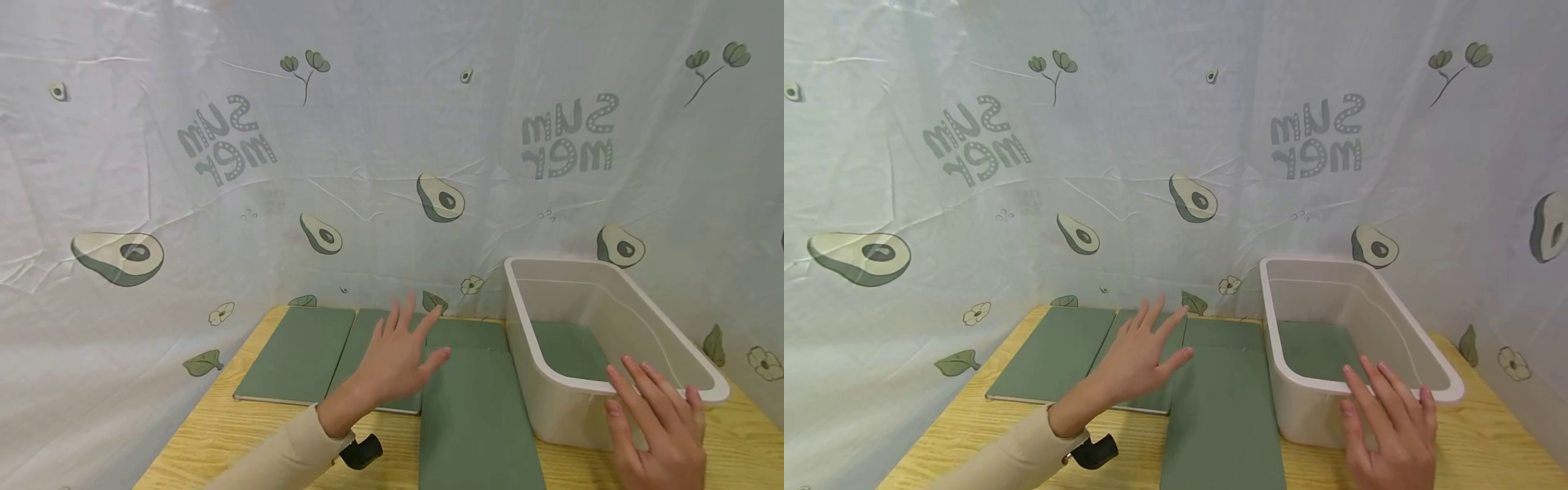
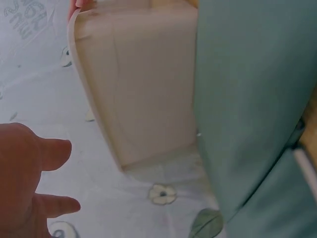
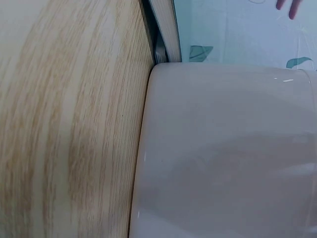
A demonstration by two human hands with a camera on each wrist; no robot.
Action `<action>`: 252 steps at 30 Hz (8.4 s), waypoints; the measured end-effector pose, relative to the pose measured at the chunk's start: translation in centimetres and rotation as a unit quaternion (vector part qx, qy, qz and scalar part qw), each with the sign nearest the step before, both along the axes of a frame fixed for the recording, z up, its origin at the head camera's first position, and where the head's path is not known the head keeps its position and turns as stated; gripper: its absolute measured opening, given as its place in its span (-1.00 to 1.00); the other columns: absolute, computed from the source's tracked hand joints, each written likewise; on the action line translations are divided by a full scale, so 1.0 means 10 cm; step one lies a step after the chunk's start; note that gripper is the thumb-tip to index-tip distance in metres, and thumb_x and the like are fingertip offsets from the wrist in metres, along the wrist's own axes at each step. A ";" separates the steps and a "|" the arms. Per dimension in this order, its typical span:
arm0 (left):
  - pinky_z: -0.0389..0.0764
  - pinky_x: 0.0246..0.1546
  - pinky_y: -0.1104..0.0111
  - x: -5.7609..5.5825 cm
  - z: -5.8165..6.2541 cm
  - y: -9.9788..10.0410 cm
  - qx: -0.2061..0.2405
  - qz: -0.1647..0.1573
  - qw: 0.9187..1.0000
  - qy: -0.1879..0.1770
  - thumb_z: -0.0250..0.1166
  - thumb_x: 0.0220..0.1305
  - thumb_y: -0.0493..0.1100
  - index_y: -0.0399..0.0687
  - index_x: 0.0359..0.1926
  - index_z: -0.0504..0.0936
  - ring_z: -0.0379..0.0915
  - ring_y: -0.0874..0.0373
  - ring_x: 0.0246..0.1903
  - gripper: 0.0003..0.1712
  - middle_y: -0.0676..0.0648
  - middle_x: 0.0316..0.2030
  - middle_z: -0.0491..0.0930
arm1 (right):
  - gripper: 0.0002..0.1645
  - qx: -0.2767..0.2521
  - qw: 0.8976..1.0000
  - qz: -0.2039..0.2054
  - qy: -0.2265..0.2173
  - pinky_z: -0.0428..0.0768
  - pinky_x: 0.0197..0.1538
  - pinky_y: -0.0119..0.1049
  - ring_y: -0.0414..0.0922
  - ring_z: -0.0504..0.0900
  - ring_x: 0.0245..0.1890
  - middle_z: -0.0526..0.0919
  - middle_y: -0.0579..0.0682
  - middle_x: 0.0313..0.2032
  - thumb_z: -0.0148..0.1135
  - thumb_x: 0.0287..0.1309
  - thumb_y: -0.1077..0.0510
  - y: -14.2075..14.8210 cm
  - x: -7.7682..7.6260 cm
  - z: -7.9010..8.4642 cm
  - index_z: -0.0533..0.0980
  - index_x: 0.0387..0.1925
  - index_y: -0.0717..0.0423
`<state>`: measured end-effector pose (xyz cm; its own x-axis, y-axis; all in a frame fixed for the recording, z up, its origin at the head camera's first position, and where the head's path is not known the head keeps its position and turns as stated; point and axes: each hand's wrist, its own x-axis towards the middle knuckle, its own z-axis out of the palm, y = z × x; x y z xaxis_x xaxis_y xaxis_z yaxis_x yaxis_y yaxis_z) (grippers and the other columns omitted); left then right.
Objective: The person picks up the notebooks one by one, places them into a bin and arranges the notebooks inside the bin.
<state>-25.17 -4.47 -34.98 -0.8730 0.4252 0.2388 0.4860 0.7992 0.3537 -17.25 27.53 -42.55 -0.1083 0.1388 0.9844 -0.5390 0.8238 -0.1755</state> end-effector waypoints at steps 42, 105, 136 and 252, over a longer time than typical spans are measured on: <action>0.36 0.46 -0.24 -0.03 -0.90 0.19 -0.113 -0.039 0.980 -0.157 0.09 0.58 0.33 0.30 0.68 0.18 0.08 -0.33 0.62 -0.21 -0.24 0.71 -0.07 | -0.47 -0.001 1.000 0.000 0.018 0.18 0.59 0.10 -0.24 0.60 0.38 0.79 0.15 0.14 0.24 0.50 -0.15 0.00 -0.05 -0.03 0.78 -0.01 0.25; 0.74 -0.02 -0.12 -0.20 -0.75 0.20 0.509 0.018 0.757 -0.409 0.28 0.43 -0.24 0.12 0.75 -0.11 0.64 -0.35 0.18 0.05 -0.48 0.50 0.28 | -0.44 -0.010 1.000 0.001 -0.006 0.14 0.60 -0.01 -0.31 0.57 0.39 0.78 0.11 0.17 0.25 0.48 -0.18 -0.03 0.02 0.03 0.78 0.00 0.26; 0.77 -0.16 -0.20 -0.31 -0.80 0.17 0.459 -0.006 0.797 -0.393 0.27 0.29 -0.44 0.19 0.76 -0.21 0.72 -0.33 0.02 0.22 -0.55 0.52 0.21 | -0.46 -0.011 1.000 -0.003 -0.009 0.14 0.60 0.04 -0.31 0.57 0.39 0.78 0.11 0.17 0.25 0.48 -0.17 -0.03 0.00 0.02 0.78 0.01 0.24; 0.75 -0.27 0.28 -0.65 0.79 0.20 0.677 -0.025 0.672 -0.300 0.19 0.39 -0.48 0.53 0.67 0.13 0.68 -0.06 -0.15 0.06 -0.26 0.44 0.44 | -0.44 0.002 1.000 -0.007 -0.012 0.14 0.60 0.08 -0.31 0.54 0.41 0.77 0.07 0.19 0.23 0.49 -0.18 0.03 -0.02 -0.05 0.77 0.04 0.22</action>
<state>-31.65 -2.42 -27.11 -0.9774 0.2055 0.0489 -0.0533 -0.4640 0.8842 -17.46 27.79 -43.06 -0.1298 0.1370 0.9820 -0.5227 0.8322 -0.1852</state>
